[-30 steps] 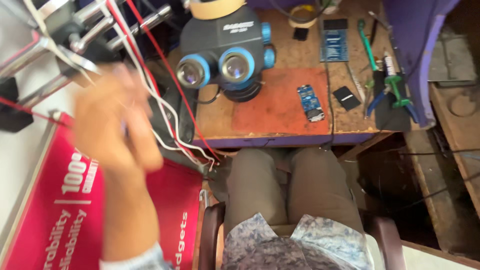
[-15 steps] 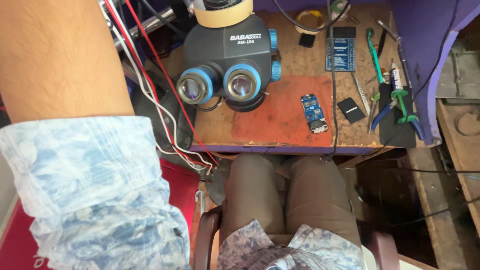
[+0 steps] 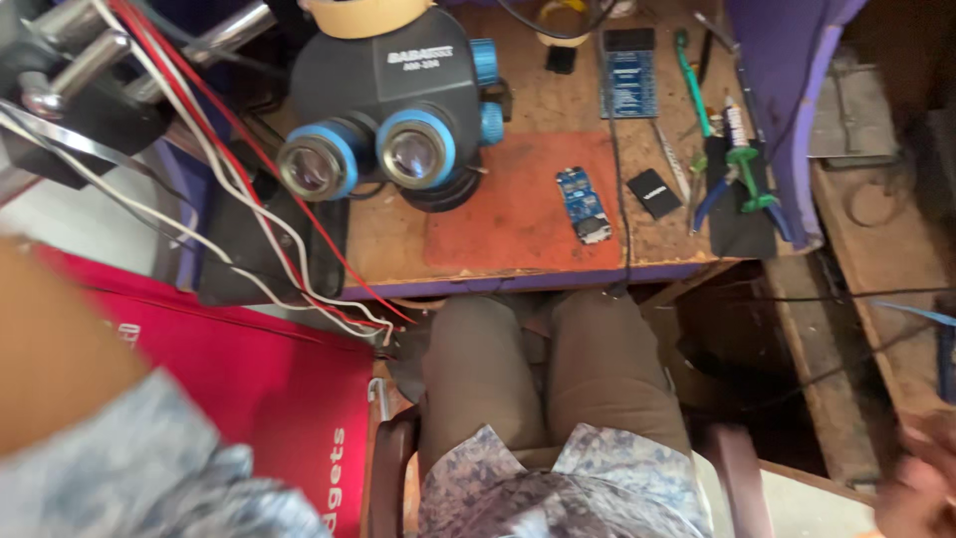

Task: The person uses a heat gun to apply heat to a small blue circuit board on a workbench. After heating, the person picks up the board and inspects both sides, turning it over to view the components and solder points.

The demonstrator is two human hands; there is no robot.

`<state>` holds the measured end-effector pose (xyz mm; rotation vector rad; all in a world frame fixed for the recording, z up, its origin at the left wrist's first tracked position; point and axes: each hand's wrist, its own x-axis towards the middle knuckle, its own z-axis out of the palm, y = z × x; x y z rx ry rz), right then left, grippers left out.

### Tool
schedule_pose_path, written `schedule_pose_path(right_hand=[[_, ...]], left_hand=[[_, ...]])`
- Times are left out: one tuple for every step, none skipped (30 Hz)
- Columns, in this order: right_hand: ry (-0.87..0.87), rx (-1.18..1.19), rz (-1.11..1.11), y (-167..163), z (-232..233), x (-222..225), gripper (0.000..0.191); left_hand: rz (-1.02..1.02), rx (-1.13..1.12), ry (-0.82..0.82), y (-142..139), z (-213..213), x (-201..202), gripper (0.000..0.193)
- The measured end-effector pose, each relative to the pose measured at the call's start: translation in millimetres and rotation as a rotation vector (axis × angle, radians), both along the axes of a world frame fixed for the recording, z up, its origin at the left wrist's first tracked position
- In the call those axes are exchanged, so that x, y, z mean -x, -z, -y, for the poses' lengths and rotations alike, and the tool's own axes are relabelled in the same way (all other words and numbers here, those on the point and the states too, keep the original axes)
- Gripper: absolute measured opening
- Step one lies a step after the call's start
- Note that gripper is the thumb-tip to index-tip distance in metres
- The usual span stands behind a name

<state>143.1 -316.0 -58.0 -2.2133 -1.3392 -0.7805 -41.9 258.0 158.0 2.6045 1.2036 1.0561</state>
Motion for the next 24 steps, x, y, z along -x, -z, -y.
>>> schedule_pose_path(right_hand=[[-0.053, -0.023, 0.033, -8.7, -10.0, 1.9, 0.021], [-0.097, -0.039, 0.068, -19.4, -18.3, 7.9, 0.021], [-0.146, -0.059, 0.097, -29.7, -29.7, 12.8, 0.021], [-0.189, -0.08, 0.12, -38.0, -42.1, 18.8, 0.021], [-0.225, -0.092, 0.136, -44.1, -53.0, 25.5, 0.021], [-0.268, -0.107, 0.15, -46.2, -65.0, 33.2, 0.02], [-0.284, -0.17, 0.127, -43.8, -79.0, 43.3, 0.02], [-0.3, -0.232, 0.102, -41.1, -91.2, 54.2, 0.019], [-0.313, -0.292, 0.074, -39.4, -99.2, 64.4, 0.019], [-0.407, -0.279, 0.059, -38.7, -104.5, 73.2, 0.016], [-0.499, -0.263, 0.044, -38.2, -108.1, 81.9, 0.016], [-0.562, -0.216, 0.092, -37.0, -112.3, 91.0, 0.015], [-0.628, -0.166, 0.137, -35.5, -117.1, 99.7, 0.019], [-0.665, -0.183, 0.26, -31.0, -125.8, 110.6, 0.03], [-0.7, -0.201, 0.386, -27.8, -133.3, 120.4, 0.041], [-0.721, -0.291, 0.485, -23.4, -141.8, 130.4, 0.042], [-0.739, -0.378, 0.581, -17.9, -152.8, 142.1, 0.044], [-0.747, -0.301, 0.563, -15.7, -156.3, 151.8, 0.041], [-0.754, -0.224, 0.544, -14.7, -157.0, 160.9, 0.038], [-0.761, -0.148, 0.528, -14.3, -158.2, 168.5, 0.036], [-0.709, -0.061, 0.434, -13.8, -160.7, 174.8, 0.039], [-0.658, 0.026, 0.339, -13.7, -162.3, 178.7, 0.042], [-0.602, 0.109, 0.247, -14.0, -163.1, 178.8, 0.046], [-0.603, 0.089, 0.197, -13.9, -163.5, 173.7, 0.039]], left_hand=[[-0.002, 0.015, -0.012, 7.6, 5.5, 7.8, 0.034], [-0.006, 0.037, -0.013, 15.8, 12.5, 16.1, 0.035], [-0.018, 0.062, -0.011, 24.1, 21.2, 28.4, 0.036], [-0.03, 0.087, -0.003, 32.3, 32.0, 46.5, 0.036], [-0.048, 0.125, -0.005, 40.5, 42.3, 66.8, 0.037], [-0.072, 0.173, -0.003, 46.8, 51.0, 90.0, 0.038], [-0.095, 0.227, -0.005, 52.0, 57.3, 116.1, 0.038], [-0.134, 0.295, -0.001, 55.5, 60.7, 140.5, 0.039], [-0.194, 0.391, 0.011, 59.7, 62.5, 162.9, 0.04], [-0.233, 0.471, -0.004, 63.7, 62.6, 182.0, 0.04], [-0.302, 0.583, 0.014, 79.0, 84.1, 207.3, 0.041], [-0.367, 0.699, 0.029, 89.5, 101.1, 225.6, 0.042], [-0.425, 0.805, 0.048, 102.4, 115.4, 234.7, 0.043], [-0.487, 0.889, 0.091, 114.7, 127.3, 237.2, 0.043], [-0.514, 0.94, 0.142, 120.0, 147.4, 245.8, 0.044], [-0.536, 0.994, 0.203, 125.1, 167.4, 249.6, 0.045], [-0.515, 1.021, 0.278, 135.4, 186.0, 243.5, 0.046], [-0.478, 1.036, 0.366, 145.8, 204.2, 233.2, 0.046], [-0.446, 1.043, 0.42, 153.5, 219.4, 222.2, 0.047], [-0.393, 1.035, 0.52, 161.8, 230.5, 207.2, 0.048], [-0.312, 1.005, 0.633, 168.9, 241.2, 192.4, 0.046], [-0.228, 0.972, 0.742, 173.1, 249.9, 179.6, 0.045], [-0.232, 0.988, 0.787, 174.7, 256.7, 168.6, 0.047], [-0.237, 1.0, 0.836, 174.7, 261.8, 159.0, 0.05]])
